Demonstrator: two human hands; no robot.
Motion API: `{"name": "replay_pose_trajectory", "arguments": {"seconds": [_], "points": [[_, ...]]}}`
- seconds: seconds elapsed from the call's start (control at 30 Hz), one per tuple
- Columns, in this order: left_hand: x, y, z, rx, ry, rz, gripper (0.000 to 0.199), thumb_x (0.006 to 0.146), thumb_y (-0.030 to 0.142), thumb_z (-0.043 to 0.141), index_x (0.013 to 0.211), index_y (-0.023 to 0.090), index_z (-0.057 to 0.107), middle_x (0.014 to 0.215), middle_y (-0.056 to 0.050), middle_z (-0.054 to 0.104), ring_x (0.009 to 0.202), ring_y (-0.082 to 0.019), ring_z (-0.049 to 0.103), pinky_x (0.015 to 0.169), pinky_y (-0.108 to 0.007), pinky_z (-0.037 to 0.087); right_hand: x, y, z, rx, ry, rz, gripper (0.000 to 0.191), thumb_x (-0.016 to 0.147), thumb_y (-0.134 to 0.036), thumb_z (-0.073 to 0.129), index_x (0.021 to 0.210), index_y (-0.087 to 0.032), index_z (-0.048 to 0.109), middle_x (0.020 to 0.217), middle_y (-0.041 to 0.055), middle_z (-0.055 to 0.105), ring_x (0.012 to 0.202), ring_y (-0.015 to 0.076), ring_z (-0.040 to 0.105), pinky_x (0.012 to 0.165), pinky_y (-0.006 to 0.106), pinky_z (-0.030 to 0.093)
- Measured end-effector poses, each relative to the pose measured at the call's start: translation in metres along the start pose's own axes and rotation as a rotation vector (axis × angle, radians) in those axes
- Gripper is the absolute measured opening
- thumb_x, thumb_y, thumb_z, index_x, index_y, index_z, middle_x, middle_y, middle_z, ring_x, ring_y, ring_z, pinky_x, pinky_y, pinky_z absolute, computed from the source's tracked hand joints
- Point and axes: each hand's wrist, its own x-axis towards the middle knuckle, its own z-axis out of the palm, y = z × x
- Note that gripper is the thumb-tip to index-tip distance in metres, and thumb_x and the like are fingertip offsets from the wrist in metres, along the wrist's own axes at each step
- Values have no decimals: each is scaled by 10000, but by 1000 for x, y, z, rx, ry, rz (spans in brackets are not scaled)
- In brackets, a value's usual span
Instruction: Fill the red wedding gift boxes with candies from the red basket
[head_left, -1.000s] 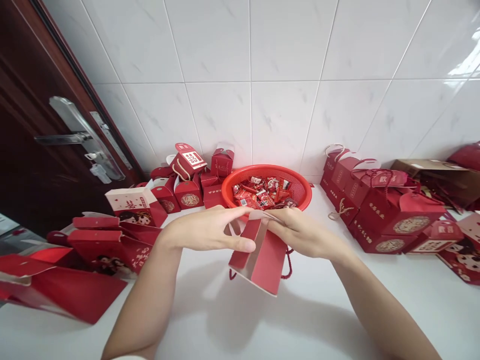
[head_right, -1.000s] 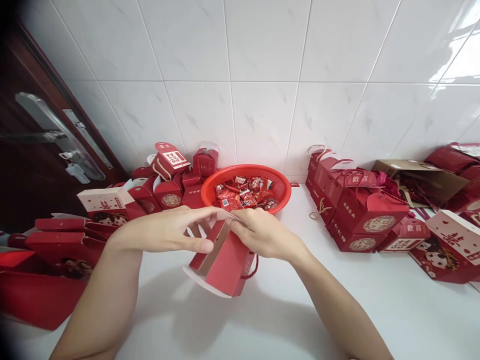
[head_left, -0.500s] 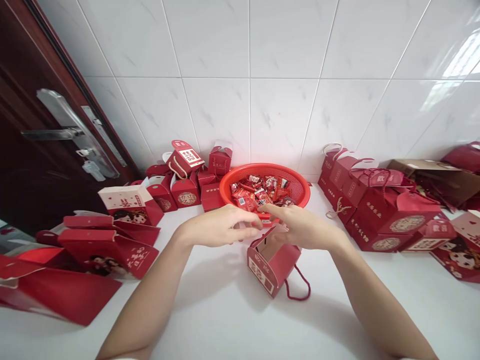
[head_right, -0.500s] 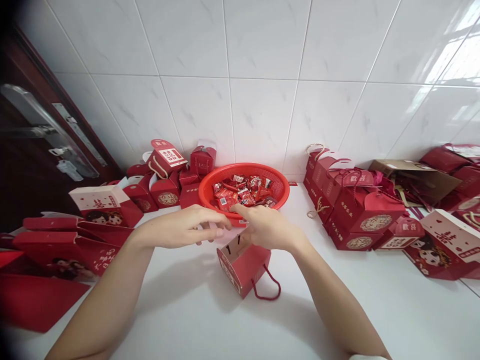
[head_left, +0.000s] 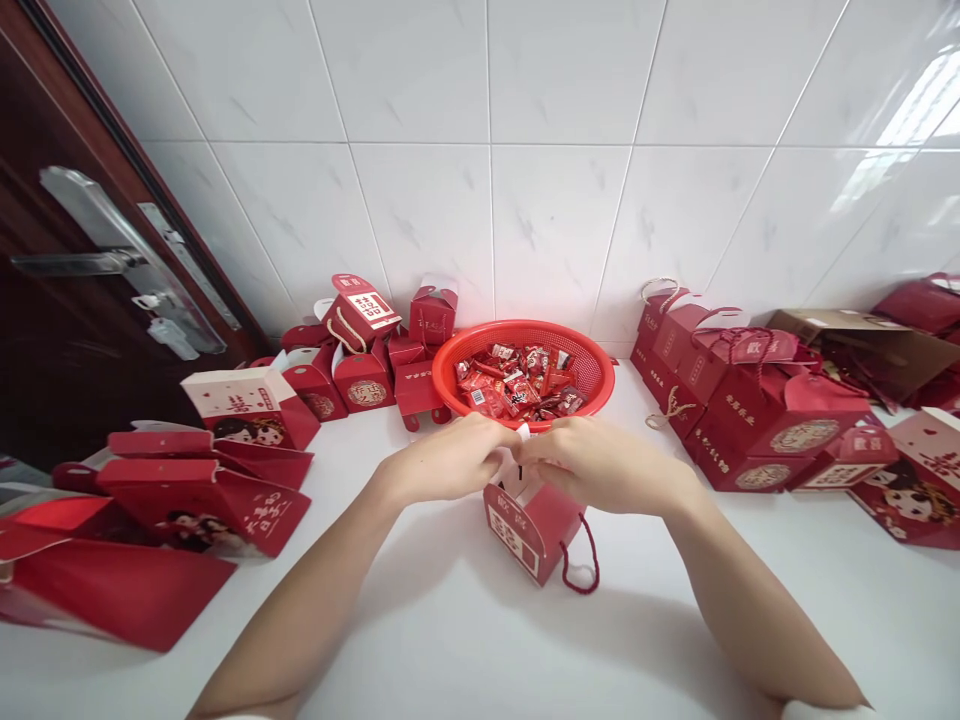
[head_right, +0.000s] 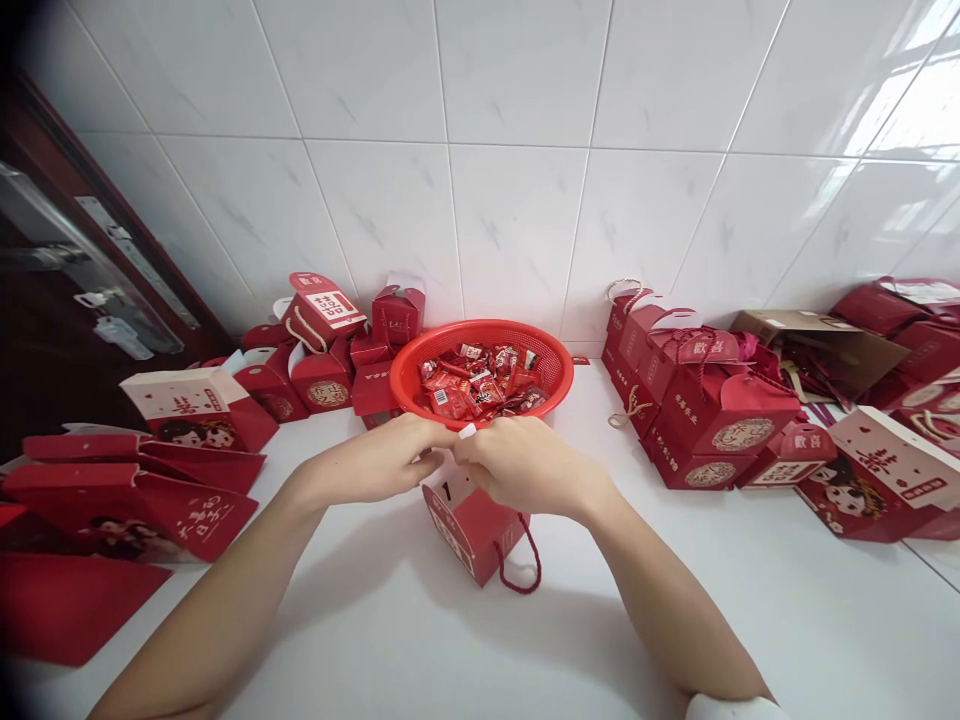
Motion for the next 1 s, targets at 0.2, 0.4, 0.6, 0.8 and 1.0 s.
{"name": "replay_pose_trajectory", "arguments": {"seconds": [0.2,0.4,0.6,0.8,1.0], "points": [[-12,0,-12,5,-88,-165,401,623,526,774,894,244,685,834,-12,684,780,-249,634,574,-270,396,-8,4,-9,-85,-107,100,231,782,-192,675,1012,-214,672,754,13,649,677,175,570,573,277,301],[-11,-7,-16,40,-240,-271,694,464,597,841,995,234,580,871,-16,673,800,-259,640,561,-256,417,-8,10,-8,-201,-290,260,407,665,-449,817,903,-190,611,821,40,616,776,231,588,613,284,345],[4,-20,-13,68,-431,-461,887,439,604,827,1188,235,525,1196,-92,610,861,-269,663,592,-291,491,3,18,-3,-190,-413,323,611,579,-579,834,981,-178,608,936,63,624,867,258,597,631,279,365],[3,-24,-14,62,-354,-515,811,524,552,807,1221,235,537,1216,-107,600,939,-272,647,623,-288,505,2,17,-6,-164,-382,348,569,572,-577,844,920,-177,637,935,71,647,840,258,606,615,281,358],[-8,-12,-22,166,-198,-403,604,610,592,760,1072,227,621,1063,-55,667,966,-274,626,684,-284,464,-7,23,-17,-91,-249,323,544,642,-518,837,1033,-201,629,826,30,657,749,220,599,594,275,336]]}}
